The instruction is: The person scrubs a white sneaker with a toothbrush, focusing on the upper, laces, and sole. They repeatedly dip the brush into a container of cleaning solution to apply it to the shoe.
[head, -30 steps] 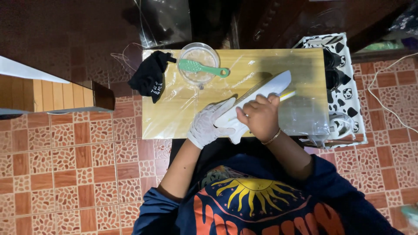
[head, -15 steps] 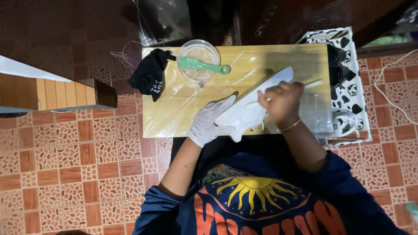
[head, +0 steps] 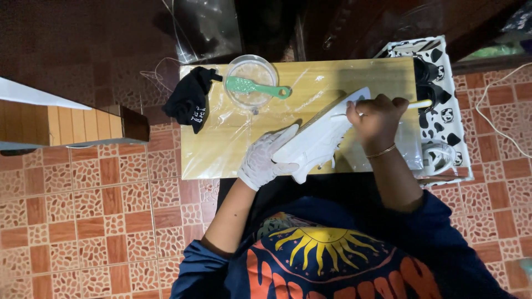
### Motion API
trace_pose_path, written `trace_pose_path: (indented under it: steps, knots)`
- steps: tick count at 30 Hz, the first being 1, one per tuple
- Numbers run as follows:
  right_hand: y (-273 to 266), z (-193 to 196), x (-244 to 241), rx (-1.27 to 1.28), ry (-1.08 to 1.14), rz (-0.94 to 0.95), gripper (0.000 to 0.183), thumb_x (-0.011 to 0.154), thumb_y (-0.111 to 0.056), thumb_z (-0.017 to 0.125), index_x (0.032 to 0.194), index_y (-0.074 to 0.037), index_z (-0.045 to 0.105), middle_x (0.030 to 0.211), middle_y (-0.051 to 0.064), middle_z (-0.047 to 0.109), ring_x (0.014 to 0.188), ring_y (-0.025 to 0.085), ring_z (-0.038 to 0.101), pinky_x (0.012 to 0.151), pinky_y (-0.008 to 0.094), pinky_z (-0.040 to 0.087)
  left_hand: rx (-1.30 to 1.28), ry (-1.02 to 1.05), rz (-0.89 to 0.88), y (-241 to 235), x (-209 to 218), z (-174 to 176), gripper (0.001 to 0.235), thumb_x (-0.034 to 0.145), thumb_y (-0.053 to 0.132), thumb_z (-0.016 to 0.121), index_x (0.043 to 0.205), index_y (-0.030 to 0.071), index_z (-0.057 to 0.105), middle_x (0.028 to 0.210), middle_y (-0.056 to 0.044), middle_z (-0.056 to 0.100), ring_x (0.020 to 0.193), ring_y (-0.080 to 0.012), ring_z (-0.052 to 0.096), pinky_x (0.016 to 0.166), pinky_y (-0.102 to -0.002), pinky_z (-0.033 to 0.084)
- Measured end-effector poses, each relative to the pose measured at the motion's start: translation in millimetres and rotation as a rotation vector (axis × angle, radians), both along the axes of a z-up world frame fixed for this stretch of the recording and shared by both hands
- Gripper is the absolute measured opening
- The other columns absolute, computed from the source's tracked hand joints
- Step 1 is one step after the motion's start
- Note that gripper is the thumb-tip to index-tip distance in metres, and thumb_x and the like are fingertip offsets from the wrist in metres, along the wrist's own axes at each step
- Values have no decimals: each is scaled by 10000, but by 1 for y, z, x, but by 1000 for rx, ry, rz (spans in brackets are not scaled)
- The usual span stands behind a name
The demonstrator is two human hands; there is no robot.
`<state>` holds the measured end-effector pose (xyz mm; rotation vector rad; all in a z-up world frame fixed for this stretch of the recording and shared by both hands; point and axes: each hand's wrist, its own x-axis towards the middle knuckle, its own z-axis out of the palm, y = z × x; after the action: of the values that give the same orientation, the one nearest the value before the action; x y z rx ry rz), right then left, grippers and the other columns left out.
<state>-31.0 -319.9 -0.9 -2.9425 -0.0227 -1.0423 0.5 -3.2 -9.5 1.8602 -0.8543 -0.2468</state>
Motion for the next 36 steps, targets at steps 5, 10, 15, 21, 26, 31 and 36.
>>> trace_pose_path:
  steps: [5, 10, 15, 21, 26, 31, 36]
  knots:
    - [55, 12, -3, 24, 73, 127, 366, 909, -381, 769, 610, -233, 620, 529, -51, 532, 653, 169, 570, 871, 442, 372, -22, 50, 11, 2, 0, -7, 1004, 656, 642, 867, 1527, 349, 463, 1458, 56, 593, 1268, -182, 595, 1134, -361, 423]
    - [-12, -4, 11, 10, 30, -52, 504, 1066, -373, 715, 591, -271, 580, 511, -33, 485, 583, 209, 564, 803, 364, 385, -56, 53, 1, 0, 0, 3, 973, 684, 641, 847, 1529, 349, 462, 1468, 53, 588, 1282, -175, 589, 1139, -364, 422]
    - [32, -6, 11, -9, 32, 21, 438, 961, -435, 695, 571, -260, 599, 480, -55, 471, 582, 175, 557, 807, 439, 394, -45, 59, 14, 0, -1, -2, 979, 668, 632, 865, 1517, 328, 485, 1432, 33, 614, 1236, -193, 608, 1113, -371, 438]
    - [-9, -5, 11, -1, 31, -73, 460, 996, -380, 765, 589, -249, 596, 515, -29, 471, 552, 235, 546, 804, 415, 377, -55, 36, 0, -2, -1, 6, 976, 691, 612, 865, 1534, 325, 466, 1450, 30, 602, 1239, -178, 602, 1120, -370, 428]
    - [25, 16, 10, -3, 22, -22, 446, 979, -345, 735, 562, -264, 600, 486, -50, 502, 575, 190, 568, 789, 395, 380, -75, 32, -18, -1, 1, 2, 985, 685, 614, 868, 1532, 309, 468, 1443, 25, 607, 1239, -172, 605, 1107, -366, 434]
    - [11, 13, 16, 4, 35, 72, 424, 936, -407, 704, 556, -244, 610, 477, -27, 508, 554, 200, 561, 764, 442, 415, -82, 35, -33, 0, 2, 2, 981, 710, 582, 871, 1545, 283, 451, 1458, 26, 595, 1247, -148, 596, 1113, -350, 420]
    - [-9, 12, 16, 15, 96, 55, 436, 824, -403, 602, 513, -145, 440, 509, -45, 241, 576, 165, 373, 833, 416, 384, -113, 42, -63, 1, 1, 5, 962, 721, 542, 876, 1542, 268, 459, 1477, 14, 580, 1280, -154, 581, 1128, -361, 406]
